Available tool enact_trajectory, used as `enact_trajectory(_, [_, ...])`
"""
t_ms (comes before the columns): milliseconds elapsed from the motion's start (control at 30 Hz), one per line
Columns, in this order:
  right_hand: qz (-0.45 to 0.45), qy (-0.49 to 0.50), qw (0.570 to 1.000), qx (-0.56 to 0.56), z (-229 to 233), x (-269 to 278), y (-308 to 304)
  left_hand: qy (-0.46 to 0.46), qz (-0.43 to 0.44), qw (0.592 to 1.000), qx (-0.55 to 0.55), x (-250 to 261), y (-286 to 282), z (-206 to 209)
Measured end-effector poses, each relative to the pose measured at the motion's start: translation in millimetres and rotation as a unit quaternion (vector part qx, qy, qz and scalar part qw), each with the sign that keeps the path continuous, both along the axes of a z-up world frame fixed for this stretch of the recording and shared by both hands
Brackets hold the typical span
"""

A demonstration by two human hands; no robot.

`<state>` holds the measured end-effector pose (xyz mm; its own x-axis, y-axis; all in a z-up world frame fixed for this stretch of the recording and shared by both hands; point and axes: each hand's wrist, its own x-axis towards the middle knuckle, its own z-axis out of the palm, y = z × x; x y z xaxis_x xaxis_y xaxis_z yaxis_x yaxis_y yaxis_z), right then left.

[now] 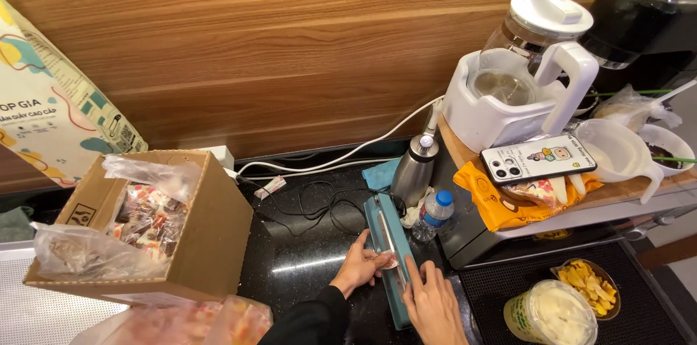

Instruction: Using a manual impulse heat sealer to close small plastic bags containing snacks and organizing them into a cardboard box.

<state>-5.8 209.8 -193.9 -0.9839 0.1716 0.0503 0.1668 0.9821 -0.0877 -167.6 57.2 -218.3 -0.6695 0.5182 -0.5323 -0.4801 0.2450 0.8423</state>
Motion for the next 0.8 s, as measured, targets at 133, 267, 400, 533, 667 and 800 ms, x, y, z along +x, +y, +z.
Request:
enact_trajectory(133, [-0.002,0.002,1.000,-0.019,-14,3,0,0.006,-0.035,0.999,-0.009,1,1,-8])
enact_trajectory(267, [-0.003,-0.006,1.000,-0.019,-16,4,-1,0.005,-0.047,0.999,-0.023,1,3,-17])
enact_trajectory(400, [-0.002,0.004,1.000,-0.023,-24,6,-1,0.018,-0.031,0.999,-0.025,3,9,-15])
enact_trajectory(533, [-0.006,-0.001,1.000,-0.013,-32,7,-1,0.029,-0.039,0.998,-0.034,1,11,-13])
enact_trajectory(667, [-0.003,0.013,1.000,-0.013,-37,8,-1,0.019,-0.040,0.999,-0.032,2,11,-5])
enact_trajectory(800, [-0.008,-0.007,1.000,-0.005,-42,8,-1,0.025,-0.042,0.998,-0.034,2,12,-4])
